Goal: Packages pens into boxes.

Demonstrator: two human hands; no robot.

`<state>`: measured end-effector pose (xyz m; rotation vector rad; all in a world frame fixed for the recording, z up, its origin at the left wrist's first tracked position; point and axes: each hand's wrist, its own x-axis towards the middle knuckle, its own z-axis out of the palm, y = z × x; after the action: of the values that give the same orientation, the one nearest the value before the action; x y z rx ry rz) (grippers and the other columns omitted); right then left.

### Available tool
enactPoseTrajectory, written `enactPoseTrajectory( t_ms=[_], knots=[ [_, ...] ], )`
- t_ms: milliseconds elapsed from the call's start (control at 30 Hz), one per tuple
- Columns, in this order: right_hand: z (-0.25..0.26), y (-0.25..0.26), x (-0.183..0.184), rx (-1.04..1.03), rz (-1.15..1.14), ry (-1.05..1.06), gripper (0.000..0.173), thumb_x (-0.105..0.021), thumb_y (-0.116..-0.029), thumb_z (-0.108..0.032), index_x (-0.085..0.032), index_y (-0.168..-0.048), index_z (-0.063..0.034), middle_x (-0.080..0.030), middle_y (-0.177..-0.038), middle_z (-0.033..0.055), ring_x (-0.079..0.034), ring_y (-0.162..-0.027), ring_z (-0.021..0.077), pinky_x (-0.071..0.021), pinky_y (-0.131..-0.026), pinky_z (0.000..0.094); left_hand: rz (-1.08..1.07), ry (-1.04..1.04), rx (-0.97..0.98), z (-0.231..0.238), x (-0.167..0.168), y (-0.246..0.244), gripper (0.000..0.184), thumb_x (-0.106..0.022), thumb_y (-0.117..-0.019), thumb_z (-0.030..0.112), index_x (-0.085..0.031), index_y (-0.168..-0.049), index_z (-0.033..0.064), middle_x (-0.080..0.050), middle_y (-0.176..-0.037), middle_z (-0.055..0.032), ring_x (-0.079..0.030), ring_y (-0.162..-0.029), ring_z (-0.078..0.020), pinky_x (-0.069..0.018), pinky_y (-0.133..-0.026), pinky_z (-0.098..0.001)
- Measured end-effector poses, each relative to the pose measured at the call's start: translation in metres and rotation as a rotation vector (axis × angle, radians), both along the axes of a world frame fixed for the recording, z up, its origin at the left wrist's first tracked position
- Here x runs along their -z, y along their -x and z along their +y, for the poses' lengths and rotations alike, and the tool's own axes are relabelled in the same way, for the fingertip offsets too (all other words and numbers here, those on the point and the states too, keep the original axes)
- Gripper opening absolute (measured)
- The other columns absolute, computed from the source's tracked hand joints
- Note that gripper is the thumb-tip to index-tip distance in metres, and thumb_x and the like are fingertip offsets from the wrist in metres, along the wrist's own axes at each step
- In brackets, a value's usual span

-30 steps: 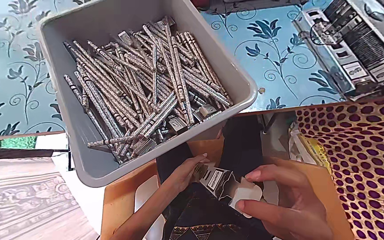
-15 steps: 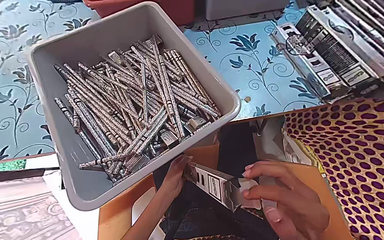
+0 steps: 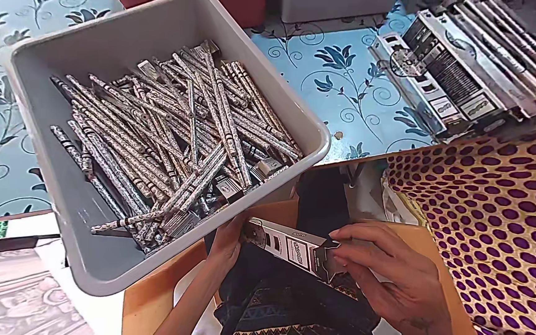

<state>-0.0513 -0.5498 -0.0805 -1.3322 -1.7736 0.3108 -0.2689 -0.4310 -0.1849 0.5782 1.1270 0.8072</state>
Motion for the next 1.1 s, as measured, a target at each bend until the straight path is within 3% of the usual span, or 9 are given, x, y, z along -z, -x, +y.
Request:
enactPoseTrajectory(
  t_ms=[200, 367, 500, 700, 933, 1100],
  knots=[
    [0.001, -0.006, -0.001, -0.040, -0.088, 0.033, 0.026, -0.062, -0.1027, -0.036, -0.072, -0.112, -0.0141, -0.070, -0.119, 0.0023, -0.063, -0.115, 0.0082, -0.0493, -0.099, 0.0184, 0.046, -0.004, -0.019, 0.007, -0.002, 0.004, 0.021, -0.047, -0.1058, 0.006, -0.056, -0.087, 0.0083, -0.062, -0.065, 0.0016, -0.058, -0.051, -0.0040, -0.0489, -0.047, -0.0179],
    [0.000, -0.002, 0.003, -0.056, -0.100, 0.026, 0.039, -0.064, -0.1003, -0.043, -0.067, -0.125, -0.0127, -0.067, -0.129, 0.0046, -0.061, -0.120, 0.0098, -0.0488, -0.102, 0.0201, 0.061, 0.033, -0.025, 0.007, -0.002, 0.004, 0.024, -0.046, -0.1067, 0.008, -0.056, -0.085, 0.0084, -0.058, -0.060, 0.0023, -0.052, -0.045, -0.0036, -0.0457, -0.044, -0.0173],
    [0.003, 0.001, 0.005, -0.015, -0.136, -0.007, 0.047, -0.066, -0.0989, -0.044, -0.064, -0.133, -0.0112, -0.068, -0.128, 0.0045, -0.062, -0.119, 0.0103, -0.0477, -0.103, 0.0206, 0.055, 0.052, -0.032, 0.007, 0.000, 0.005, 0.023, -0.046, -0.1072, 0.008, -0.056, -0.086, 0.0077, -0.057, -0.058, 0.0022, -0.052, -0.045, -0.0039, -0.0453, -0.043, -0.0175],
    [0.007, 0.002, 0.006, -0.069, -0.284, 0.021, 0.050, -0.057, -0.1023, -0.049, -0.062, -0.135, -0.0116, -0.069, -0.123, 0.0069, -0.062, -0.118, 0.0157, -0.0463, -0.104, 0.0243, 0.110, 0.050, -0.046, 0.007, 0.000, 0.005, 0.020, -0.049, -0.1052, 0.007, -0.058, -0.087, 0.0079, -0.059, -0.061, 0.0028, -0.053, -0.046, -0.0029, -0.0451, -0.044, -0.0169],
    [0.011, -0.005, 0.012, -0.062, -0.313, 0.051, 0.041, -0.062, -0.0976, -0.038, -0.062, -0.126, -0.0086, -0.071, -0.118, 0.0097, -0.064, -0.117, 0.0184, -0.0473, -0.104, 0.0249, 0.131, 0.029, -0.055, 0.006, 0.007, 0.008, 0.012, -0.056, -0.1017, 0.009, -0.060, -0.090, 0.0089, -0.063, -0.069, 0.0018, -0.058, -0.056, -0.0056, -0.0487, -0.051, -0.0212],
    [0.008, 0.000, 0.005, -0.133, -0.299, 0.085, 0.036, -0.065, -0.0955, -0.032, -0.062, -0.121, -0.0069, -0.071, -0.113, 0.0104, -0.064, -0.114, 0.0183, -0.0472, -0.103, 0.0240, 0.108, 0.067, -0.127, 0.005, 0.006, 0.010, 0.004, -0.059, -0.0991, 0.005, -0.064, -0.099, 0.0062, -0.066, -0.079, -0.0001, -0.063, -0.068, -0.0077, -0.0546, -0.063, -0.0248]
  ],
)
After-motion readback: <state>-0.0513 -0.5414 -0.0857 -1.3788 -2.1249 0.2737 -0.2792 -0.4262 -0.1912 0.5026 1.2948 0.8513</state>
